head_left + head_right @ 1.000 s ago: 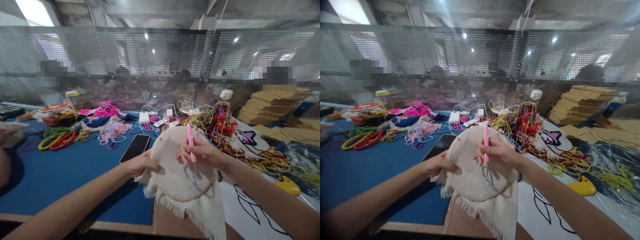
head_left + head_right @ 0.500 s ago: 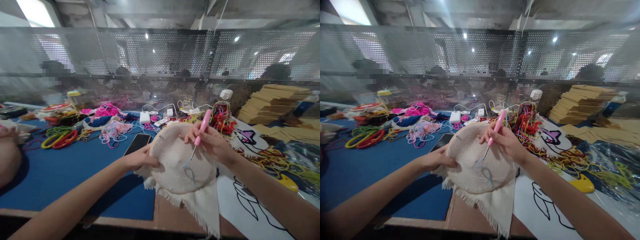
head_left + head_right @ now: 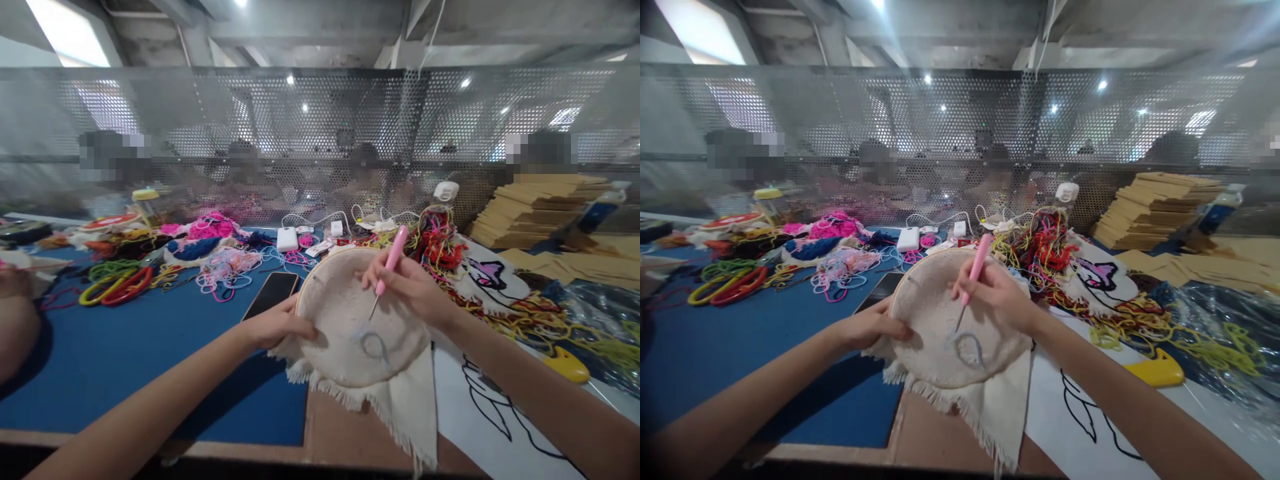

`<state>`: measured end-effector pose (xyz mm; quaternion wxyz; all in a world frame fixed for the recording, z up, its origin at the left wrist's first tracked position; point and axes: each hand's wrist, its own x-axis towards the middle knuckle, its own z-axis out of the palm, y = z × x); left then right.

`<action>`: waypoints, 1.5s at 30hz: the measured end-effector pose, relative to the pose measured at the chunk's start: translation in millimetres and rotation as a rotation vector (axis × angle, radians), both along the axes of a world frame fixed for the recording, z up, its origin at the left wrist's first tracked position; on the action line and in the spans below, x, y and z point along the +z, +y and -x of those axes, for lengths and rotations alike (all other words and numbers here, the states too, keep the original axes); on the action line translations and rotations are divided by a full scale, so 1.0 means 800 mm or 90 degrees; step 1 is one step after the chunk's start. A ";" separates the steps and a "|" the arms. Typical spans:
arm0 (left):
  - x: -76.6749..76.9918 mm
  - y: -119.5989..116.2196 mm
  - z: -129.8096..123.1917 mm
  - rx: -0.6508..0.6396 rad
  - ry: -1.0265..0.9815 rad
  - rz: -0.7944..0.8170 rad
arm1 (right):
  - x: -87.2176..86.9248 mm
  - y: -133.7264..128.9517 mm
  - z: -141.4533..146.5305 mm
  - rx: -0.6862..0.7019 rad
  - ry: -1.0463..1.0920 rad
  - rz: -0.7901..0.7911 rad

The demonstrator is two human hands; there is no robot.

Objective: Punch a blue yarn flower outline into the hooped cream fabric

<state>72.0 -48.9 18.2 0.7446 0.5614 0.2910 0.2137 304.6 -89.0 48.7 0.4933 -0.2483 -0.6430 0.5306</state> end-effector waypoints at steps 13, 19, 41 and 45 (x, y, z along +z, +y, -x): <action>-0.001 0.001 0.000 0.013 0.015 -0.008 | 0.004 -0.003 -0.002 -0.035 -0.034 -0.063; -0.003 0.002 -0.001 -0.011 0.010 -0.015 | -0.006 -0.007 0.000 0.194 -0.217 0.131; -0.006 -0.003 -0.007 -0.025 -0.001 -0.005 | -0.016 0.006 0.010 -0.039 0.069 0.000; -0.004 -0.002 -0.007 -0.047 0.008 -0.024 | -0.031 -0.005 0.023 0.167 -0.092 0.114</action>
